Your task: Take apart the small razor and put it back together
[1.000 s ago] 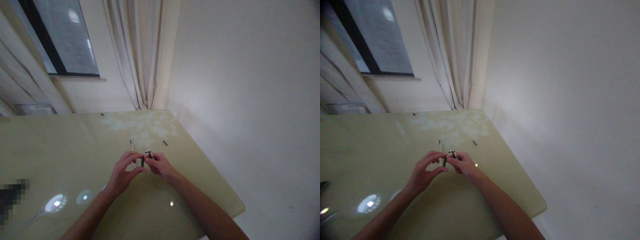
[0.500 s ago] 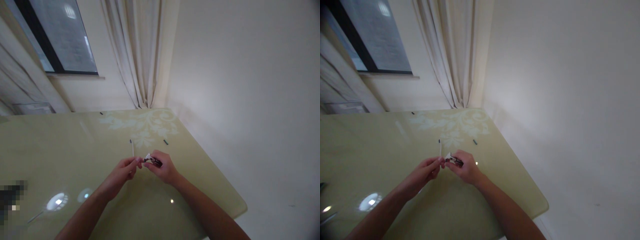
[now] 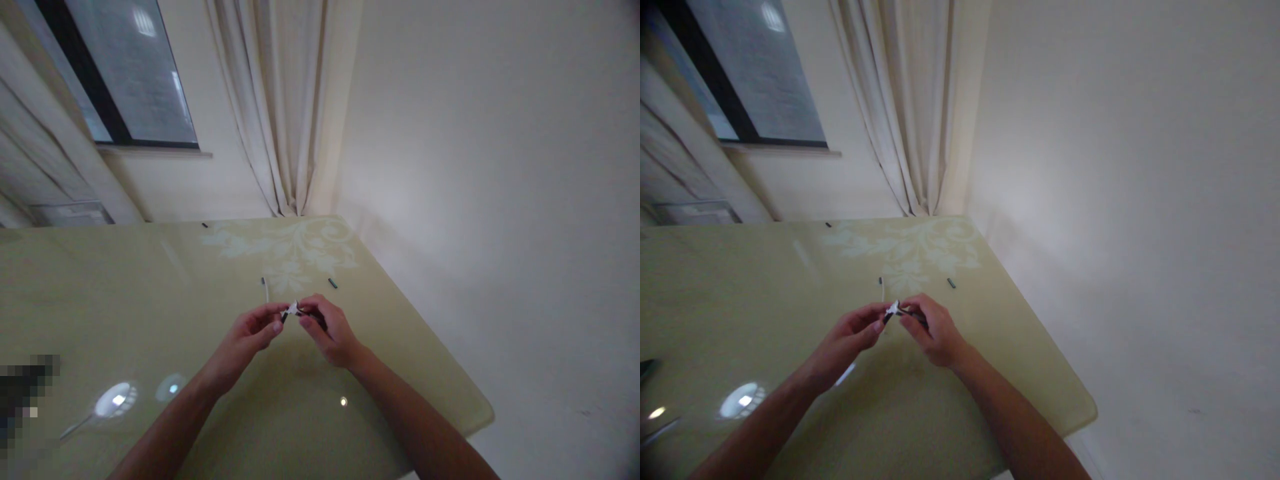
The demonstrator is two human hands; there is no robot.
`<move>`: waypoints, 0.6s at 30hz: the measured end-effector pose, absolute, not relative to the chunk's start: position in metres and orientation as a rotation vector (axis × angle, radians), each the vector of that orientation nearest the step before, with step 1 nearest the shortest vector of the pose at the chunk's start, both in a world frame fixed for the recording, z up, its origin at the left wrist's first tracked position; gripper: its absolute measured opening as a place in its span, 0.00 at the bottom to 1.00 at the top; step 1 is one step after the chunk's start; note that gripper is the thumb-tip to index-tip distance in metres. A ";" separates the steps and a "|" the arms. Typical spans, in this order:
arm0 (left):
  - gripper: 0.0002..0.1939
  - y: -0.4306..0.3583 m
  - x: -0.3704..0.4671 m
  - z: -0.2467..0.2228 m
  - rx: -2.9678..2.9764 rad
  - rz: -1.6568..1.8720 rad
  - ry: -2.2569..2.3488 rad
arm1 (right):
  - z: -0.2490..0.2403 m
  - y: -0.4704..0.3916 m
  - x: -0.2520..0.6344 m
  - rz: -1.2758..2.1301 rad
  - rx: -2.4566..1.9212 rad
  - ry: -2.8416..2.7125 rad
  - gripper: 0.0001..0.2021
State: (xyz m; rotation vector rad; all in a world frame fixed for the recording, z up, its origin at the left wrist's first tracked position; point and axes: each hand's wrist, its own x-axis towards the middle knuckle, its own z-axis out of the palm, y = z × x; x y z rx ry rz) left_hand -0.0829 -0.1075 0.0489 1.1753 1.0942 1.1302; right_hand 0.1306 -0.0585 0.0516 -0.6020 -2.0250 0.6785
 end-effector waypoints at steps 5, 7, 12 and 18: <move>0.24 -0.102 -0.086 0.046 1.251 1.282 1.117 | 0.055 -0.060 0.127 0.803 -0.642 -1.919 0.12; 0.23 -0.102 -0.086 0.044 1.239 1.324 1.136 | 0.053 -0.060 0.125 0.785 -0.618 -1.943 0.12; 0.22 -0.101 -0.086 0.040 1.239 1.361 1.126 | 0.050 -0.061 0.123 0.723 -0.568 -1.985 0.12; 0.22 -0.102 -0.085 0.042 1.230 1.344 1.135 | 0.049 -0.061 0.123 0.686 -0.565 -2.012 0.14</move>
